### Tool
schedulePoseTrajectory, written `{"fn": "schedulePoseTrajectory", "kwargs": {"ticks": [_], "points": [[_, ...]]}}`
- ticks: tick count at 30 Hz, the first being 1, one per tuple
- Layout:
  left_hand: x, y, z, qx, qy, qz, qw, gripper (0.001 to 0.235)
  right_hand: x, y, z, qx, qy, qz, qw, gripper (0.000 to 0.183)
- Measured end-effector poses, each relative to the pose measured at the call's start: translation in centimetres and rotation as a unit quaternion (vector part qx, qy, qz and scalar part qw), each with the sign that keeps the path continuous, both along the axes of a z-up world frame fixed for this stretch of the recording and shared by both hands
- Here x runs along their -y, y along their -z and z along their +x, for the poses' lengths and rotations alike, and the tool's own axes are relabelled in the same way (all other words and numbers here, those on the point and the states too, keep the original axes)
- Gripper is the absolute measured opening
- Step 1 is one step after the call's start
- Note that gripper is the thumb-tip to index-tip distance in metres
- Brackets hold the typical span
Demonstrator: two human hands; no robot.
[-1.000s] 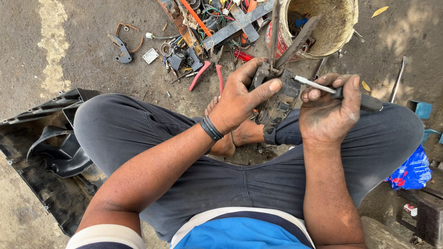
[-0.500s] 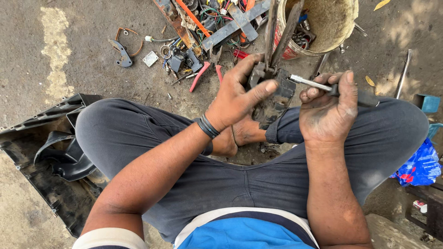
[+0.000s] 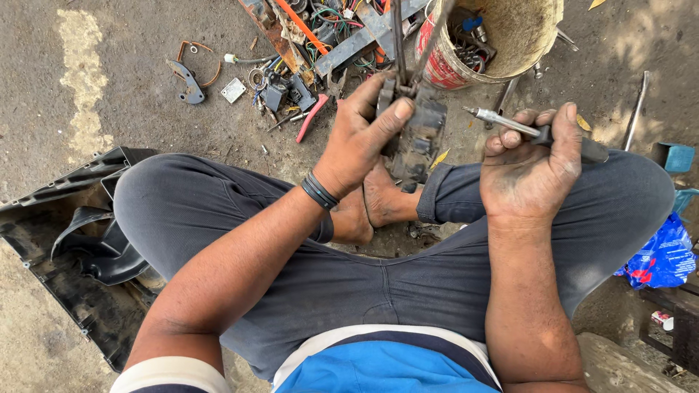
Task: The person sits on the ground and uses a screwdriver to disassemble a mechanical part, likely a brake caliper. They remove screws and separate components while surrounded by tools and scrap parts.
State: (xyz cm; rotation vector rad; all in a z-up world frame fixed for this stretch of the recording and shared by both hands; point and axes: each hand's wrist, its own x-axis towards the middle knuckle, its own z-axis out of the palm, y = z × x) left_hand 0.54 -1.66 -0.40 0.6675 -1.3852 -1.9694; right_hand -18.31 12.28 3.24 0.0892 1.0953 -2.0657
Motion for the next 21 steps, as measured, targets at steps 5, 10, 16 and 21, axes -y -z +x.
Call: {"fn": "schedulePoseTrajectory", "kwargs": {"ticks": [5, 10, 16, 21], "points": [[0.4, -0.2, 0.7, -0.148, 0.131, 0.292, 0.936, 0.077, -0.2, -0.1, 0.4, -0.012, -0.015, -0.031, 0.999, 0.028], [0.8, 0.0, 0.8, -0.277, 0.219, 0.353, 0.867, 0.085, -0.2, -0.3, 0.4, -0.002, -0.02, -0.039, 0.999, 0.028], [0.8, 0.1, 0.8, -0.257, 0.236, 0.369, 0.862, 0.088, -0.3, -0.1, 0.7, 0.005, -0.039, -0.045, 0.998, 0.029], [0.7, 0.1, 1.2, -0.245, 0.287, 0.381, 0.844, 0.097, -0.3, -0.1, 0.8, 0.011, -0.046, -0.038, 0.998, 0.029]]}}
